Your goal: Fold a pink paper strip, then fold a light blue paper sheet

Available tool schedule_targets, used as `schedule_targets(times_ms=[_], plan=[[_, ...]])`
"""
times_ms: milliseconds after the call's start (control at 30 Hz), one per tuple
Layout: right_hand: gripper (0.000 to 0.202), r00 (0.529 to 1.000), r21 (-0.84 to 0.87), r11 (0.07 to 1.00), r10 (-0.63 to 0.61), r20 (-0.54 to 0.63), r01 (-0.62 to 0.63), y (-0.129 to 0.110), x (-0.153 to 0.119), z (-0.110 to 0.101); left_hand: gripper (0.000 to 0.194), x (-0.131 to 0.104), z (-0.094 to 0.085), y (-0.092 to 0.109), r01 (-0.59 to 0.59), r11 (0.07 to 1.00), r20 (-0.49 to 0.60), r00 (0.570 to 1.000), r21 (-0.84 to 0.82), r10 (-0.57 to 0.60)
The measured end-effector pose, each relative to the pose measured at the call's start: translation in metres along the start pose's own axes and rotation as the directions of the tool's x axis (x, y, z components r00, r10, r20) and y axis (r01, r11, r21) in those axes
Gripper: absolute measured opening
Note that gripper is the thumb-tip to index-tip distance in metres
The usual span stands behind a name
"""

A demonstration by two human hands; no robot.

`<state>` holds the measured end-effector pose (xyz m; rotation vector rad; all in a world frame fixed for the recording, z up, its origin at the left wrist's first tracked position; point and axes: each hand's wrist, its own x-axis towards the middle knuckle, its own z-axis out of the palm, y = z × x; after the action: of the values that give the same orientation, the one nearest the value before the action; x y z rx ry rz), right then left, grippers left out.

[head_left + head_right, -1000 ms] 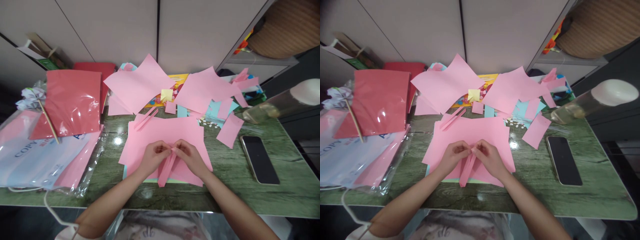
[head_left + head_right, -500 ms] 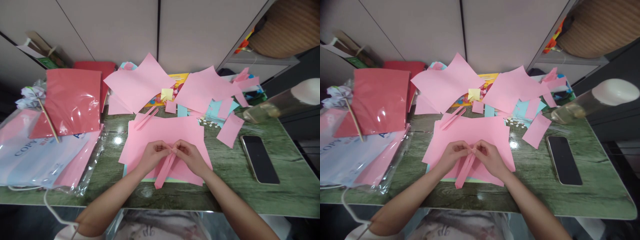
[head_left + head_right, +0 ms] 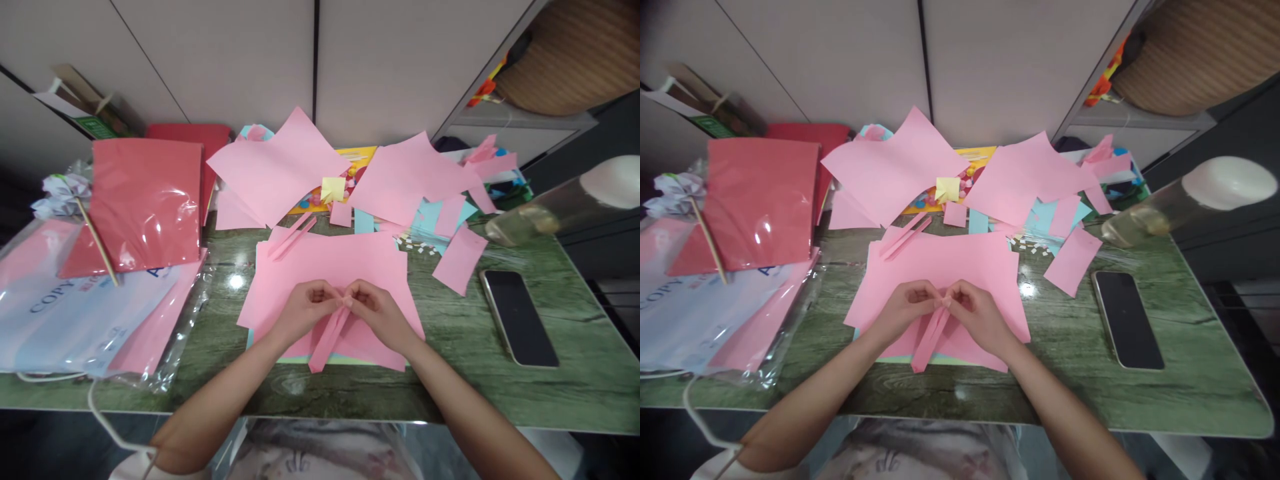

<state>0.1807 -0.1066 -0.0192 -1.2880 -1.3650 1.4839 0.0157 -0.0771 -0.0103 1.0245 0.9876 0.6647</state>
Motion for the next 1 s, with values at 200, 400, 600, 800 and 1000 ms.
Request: schedule_targets(times_ms=[200,400,600,800,1000], plan=[[0.017,1.0,-0.023,1.0,0.004,-0.008,-0.005,-0.0018,-0.0011,0.0012,0.011,0.0007,-0.0023,-0.0006,-0.007,0.999,0.0,1.0,-0.046,0.007],[0.02,1.0,0.014,1.0,0.011,-0.006,-0.011,-0.0034,-0.001,0.0,0.013,0.0004,0.0017,-0.0028,-0.033,0.999,-0.01,0.999,0.033,0.033],[0.018,1.0,-0.002,1.0,-0.003,-0.018,0.003,-0.0047,-0.0007,-0.0015,0.009,-0.0006,0.0061,-0.0048,-0.125,0.982,-0.018,0.991,0.138,0.129],[0.02,0.997,-0.135,0.99,-0.039,-0.07,0.029,-0.0058,-0.001,-0.0004,0.01,0.0002,0.0063,-0.0039,-0.091,0.987,-0.003,0.996,0.129,0.092],[0.021,0.995,-0.238,0.97,-0.062,-0.079,0.041,-0.0052,-0.0016,0.0019,0.013,0.001,0.0025,-0.0038,-0.045,0.993,0.031,0.999,0.113,0.042]])
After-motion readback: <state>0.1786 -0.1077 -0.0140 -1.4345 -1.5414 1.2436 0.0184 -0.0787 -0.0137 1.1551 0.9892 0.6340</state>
